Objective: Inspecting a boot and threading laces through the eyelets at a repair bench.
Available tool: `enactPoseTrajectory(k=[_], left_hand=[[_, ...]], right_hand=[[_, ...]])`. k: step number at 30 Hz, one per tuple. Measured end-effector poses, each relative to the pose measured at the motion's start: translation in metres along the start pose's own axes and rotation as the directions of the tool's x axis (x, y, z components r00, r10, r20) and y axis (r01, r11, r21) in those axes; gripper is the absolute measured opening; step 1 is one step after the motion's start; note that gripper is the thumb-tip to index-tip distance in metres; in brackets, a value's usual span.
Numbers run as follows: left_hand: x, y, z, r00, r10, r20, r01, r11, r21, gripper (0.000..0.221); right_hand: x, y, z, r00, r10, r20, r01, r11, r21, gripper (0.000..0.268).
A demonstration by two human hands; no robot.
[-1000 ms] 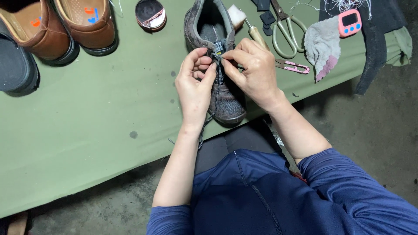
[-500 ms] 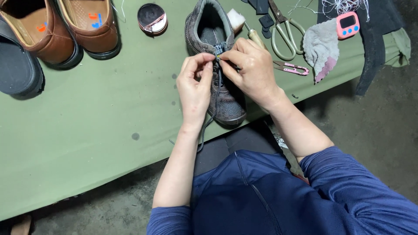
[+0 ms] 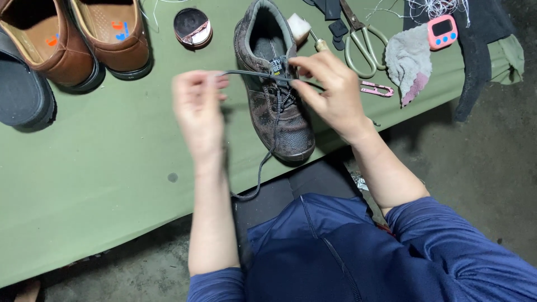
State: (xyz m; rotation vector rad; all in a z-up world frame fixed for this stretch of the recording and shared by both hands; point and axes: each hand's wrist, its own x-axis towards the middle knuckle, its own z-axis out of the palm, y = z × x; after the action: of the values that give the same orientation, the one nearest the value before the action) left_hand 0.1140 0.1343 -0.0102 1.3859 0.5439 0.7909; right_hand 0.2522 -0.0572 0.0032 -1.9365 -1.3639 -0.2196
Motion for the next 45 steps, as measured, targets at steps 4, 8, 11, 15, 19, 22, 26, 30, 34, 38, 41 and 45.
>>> enactPoseTrajectory(k=[4,8,11,15,19,22,26,30,34,38,41,45], left_hand=[[0.008,0.007,-0.065,0.956,0.117,-0.268,-0.118,0.993,0.014,0.009],[0.007,0.002,-0.126,0.895,0.005,-0.445,-0.080,0.986,-0.149,0.019],[0.001,0.001,-0.129,0.903,-0.016,-0.428,-0.059,0.985,-0.160,0.019],[-0.001,-0.006,-0.133,0.875,-0.055,-0.480,-0.042,0.981,-0.190,0.015],[0.001,-0.008,-0.147,0.797,-0.086,-0.598,-0.044,0.979,-0.200,0.017],[-0.001,-0.004,-0.152,0.771,-0.090,-0.631,-0.034,0.983,-0.182,0.014],[-0.006,-0.003,-0.159,0.740,-0.094,-0.665,-0.003,0.990,-0.143,0.012],[-0.011,-0.007,-0.161,0.738,-0.095,-0.668,-0.005,0.989,-0.146,0.014],[-0.015,-0.008,-0.159,0.738,-0.119,-0.665,0.049,0.991,-0.123,0.013],[-0.017,-0.012,-0.164,0.735,-0.088,-0.672,0.025,0.994,-0.104,0.013],[-0.017,-0.007,-0.166,0.735,-0.105,-0.670,0.056,0.994,-0.094,0.013],[-0.022,-0.012,-0.172,0.767,-0.091,-0.636,0.089,0.995,-0.036,0.014]], right_hand=[[-0.018,-0.007,0.001,0.993,-0.103,-0.050,0.101,0.994,-0.041,0.023],[-0.035,-0.028,0.019,0.920,-0.320,0.227,0.360,0.919,-0.163,0.029],[-0.027,-0.034,0.014,0.911,-0.374,0.172,0.411,0.845,-0.341,0.030],[-0.034,-0.054,0.003,0.970,-0.243,0.026,0.235,0.900,-0.368,0.025],[-0.045,-0.050,0.015,0.947,-0.246,0.208,0.302,0.901,-0.312,0.048],[-0.045,-0.046,0.028,0.934,-0.257,0.248,0.326,0.897,-0.298,0.043],[-0.036,-0.042,0.034,0.931,-0.276,0.239,0.339,0.896,-0.288,0.017],[-0.030,-0.037,0.037,0.916,-0.299,0.266,0.368,0.890,-0.267,0.016],[-0.023,-0.033,0.039,0.873,-0.332,0.358,0.434,0.864,-0.256,0.013],[-0.017,-0.022,0.044,0.865,-0.208,0.457,0.236,0.972,-0.004,0.027],[-0.005,-0.013,0.040,0.875,-0.104,0.473,0.001,0.977,0.212,0.057],[0.019,-0.016,0.017,0.872,-0.045,0.488,-0.122,0.944,0.306,0.022]])
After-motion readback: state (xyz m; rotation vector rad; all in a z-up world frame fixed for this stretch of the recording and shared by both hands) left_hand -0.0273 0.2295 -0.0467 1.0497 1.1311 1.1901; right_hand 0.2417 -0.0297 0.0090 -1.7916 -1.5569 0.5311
